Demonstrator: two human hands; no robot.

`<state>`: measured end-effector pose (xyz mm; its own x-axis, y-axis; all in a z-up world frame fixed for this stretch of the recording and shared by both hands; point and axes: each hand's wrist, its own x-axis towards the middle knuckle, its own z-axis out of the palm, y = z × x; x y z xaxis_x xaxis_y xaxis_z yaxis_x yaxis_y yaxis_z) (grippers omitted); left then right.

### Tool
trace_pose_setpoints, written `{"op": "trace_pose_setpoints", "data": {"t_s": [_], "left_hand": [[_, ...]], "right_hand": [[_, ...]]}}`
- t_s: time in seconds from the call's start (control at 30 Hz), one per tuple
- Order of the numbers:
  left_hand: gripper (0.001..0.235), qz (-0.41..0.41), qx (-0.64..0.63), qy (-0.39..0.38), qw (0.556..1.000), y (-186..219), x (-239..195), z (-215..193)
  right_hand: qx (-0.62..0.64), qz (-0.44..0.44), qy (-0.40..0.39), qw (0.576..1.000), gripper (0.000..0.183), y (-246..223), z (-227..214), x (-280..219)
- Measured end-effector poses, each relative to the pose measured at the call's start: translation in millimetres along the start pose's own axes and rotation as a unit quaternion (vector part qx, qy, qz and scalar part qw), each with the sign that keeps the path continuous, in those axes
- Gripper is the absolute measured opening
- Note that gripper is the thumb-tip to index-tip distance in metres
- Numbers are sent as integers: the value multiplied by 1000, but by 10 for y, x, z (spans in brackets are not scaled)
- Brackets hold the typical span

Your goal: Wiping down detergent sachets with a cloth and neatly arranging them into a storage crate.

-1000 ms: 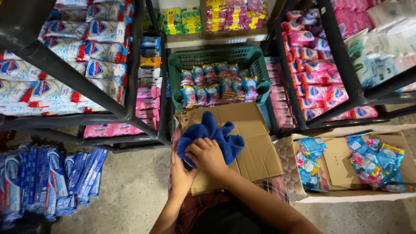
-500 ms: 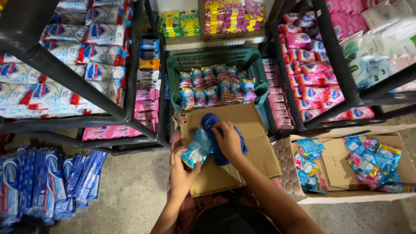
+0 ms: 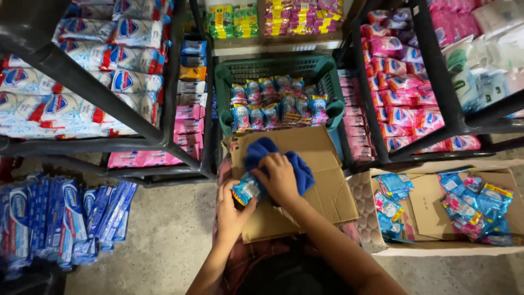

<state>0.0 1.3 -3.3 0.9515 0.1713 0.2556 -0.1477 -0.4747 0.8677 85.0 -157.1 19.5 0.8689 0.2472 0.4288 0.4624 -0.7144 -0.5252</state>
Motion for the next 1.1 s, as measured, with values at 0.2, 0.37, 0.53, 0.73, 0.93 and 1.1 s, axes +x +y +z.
{"op": "trace_pose_setpoints", "data": {"t_s": [0.2,0.37,0.53,0.73,0.93,1.1], "left_hand": [[61,40,-20,29,999,-15,-6,1],[69,-57,7,-5,998,-207,-58,31],[70,-43,0,3,999,-144,-57,27],[65,4,-7,11,1000,-59,4,29],[64,0,-15,9,1000,-45,-51,-6],[67,-15,3,21,1000,-89,-49,34]], "right_hand": [[99,126,15,987,22,245,-76,105],[102,-45,-6,994,34,-381,-233,52],[9,-48,-47,998,21,-326,-41,-28],[-39,21,-10,999,14,13,52,70],[43,102,14,994,15,98,-94,178],[84,-35,29,995,12,-255,-190,189]]}}
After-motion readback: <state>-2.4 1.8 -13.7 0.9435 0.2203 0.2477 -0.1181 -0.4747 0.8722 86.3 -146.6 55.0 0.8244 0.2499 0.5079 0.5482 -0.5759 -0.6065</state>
